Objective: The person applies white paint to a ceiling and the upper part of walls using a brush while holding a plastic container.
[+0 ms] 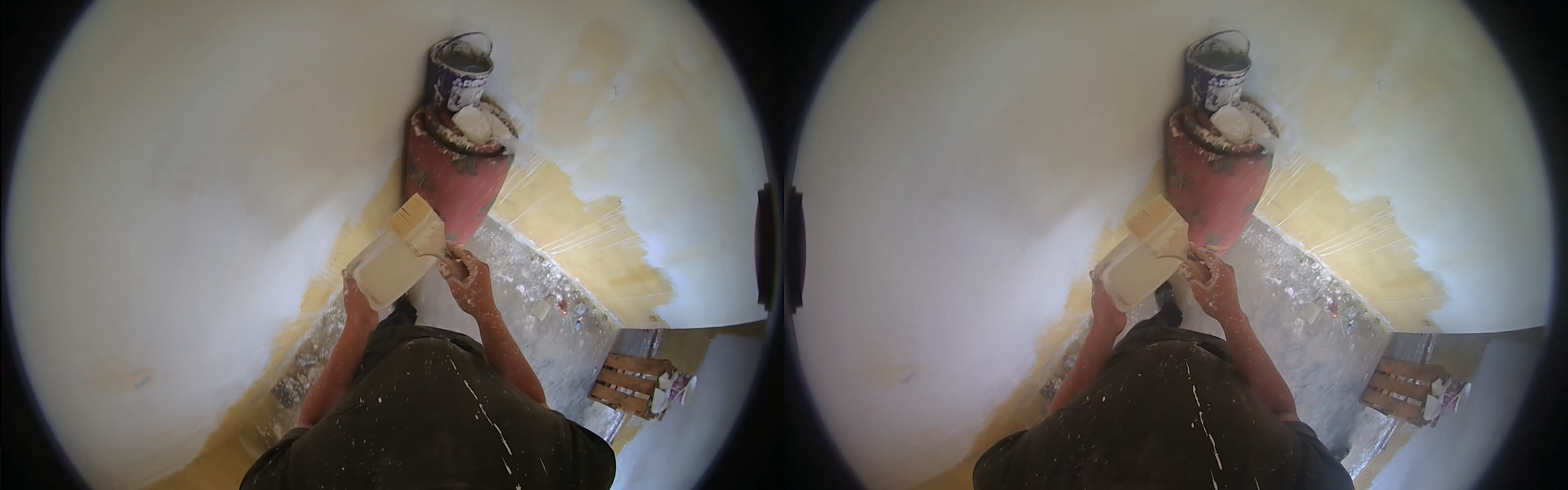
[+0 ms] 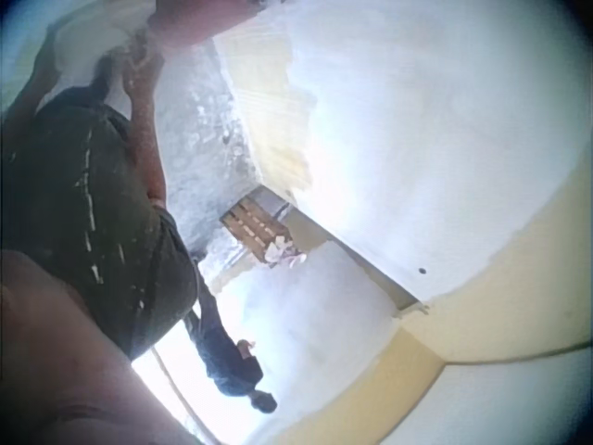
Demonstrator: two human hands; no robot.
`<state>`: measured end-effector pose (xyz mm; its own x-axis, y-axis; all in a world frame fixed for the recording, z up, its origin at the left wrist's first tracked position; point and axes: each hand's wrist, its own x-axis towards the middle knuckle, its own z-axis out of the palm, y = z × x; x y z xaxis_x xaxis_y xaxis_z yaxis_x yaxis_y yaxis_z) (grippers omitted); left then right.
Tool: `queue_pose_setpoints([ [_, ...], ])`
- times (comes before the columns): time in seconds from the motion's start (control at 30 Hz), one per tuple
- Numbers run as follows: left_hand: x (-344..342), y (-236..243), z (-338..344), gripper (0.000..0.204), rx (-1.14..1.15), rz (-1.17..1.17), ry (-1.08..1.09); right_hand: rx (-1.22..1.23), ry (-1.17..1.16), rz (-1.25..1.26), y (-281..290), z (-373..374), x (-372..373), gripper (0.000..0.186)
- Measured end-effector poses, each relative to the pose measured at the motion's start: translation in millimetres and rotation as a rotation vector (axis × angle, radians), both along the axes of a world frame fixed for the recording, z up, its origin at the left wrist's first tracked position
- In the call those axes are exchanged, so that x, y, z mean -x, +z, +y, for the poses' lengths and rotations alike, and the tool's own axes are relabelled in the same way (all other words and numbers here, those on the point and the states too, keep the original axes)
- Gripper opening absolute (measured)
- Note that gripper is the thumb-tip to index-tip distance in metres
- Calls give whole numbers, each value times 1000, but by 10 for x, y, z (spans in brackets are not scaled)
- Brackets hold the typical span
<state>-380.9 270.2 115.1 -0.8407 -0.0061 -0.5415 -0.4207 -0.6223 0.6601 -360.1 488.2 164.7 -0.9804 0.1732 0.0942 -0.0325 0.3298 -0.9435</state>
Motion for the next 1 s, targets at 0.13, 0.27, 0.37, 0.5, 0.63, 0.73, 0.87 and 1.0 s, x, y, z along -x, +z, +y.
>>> queue_pose_setpoints([
  [0.13,722,-244,190,51,198,294,-193,-20,-129,-81,89,364,588,44],
  [0.27,1332,-79,504,52,-51,22,-192,-383,-243,4,30,809,1138,36],
  [0.37,1689,31,757,56,-44,-47,-215,-433,-298,-12,42,1134,1477,36],
  [0.5,2045,5,1030,56,-29,-58,-176,-598,-284,-36,-108,1588,2040,36],
  [0.63,2164,-413,1239,56,306,220,-220,-810,-148,-109,-266,1895,2624,37],
  [0.73,2282,-449,1540,58,435,300,-245,-929,-41,-72,-585,2120,2954,38],
  [0.87,2331,-209,1866,57,846,323,-271,-1018,157,-125,-495,2220,3152,35],
  [1.0,2447,13,2138,56,1480,588,-374,-720,132,142,32,2483,3610,29],
])
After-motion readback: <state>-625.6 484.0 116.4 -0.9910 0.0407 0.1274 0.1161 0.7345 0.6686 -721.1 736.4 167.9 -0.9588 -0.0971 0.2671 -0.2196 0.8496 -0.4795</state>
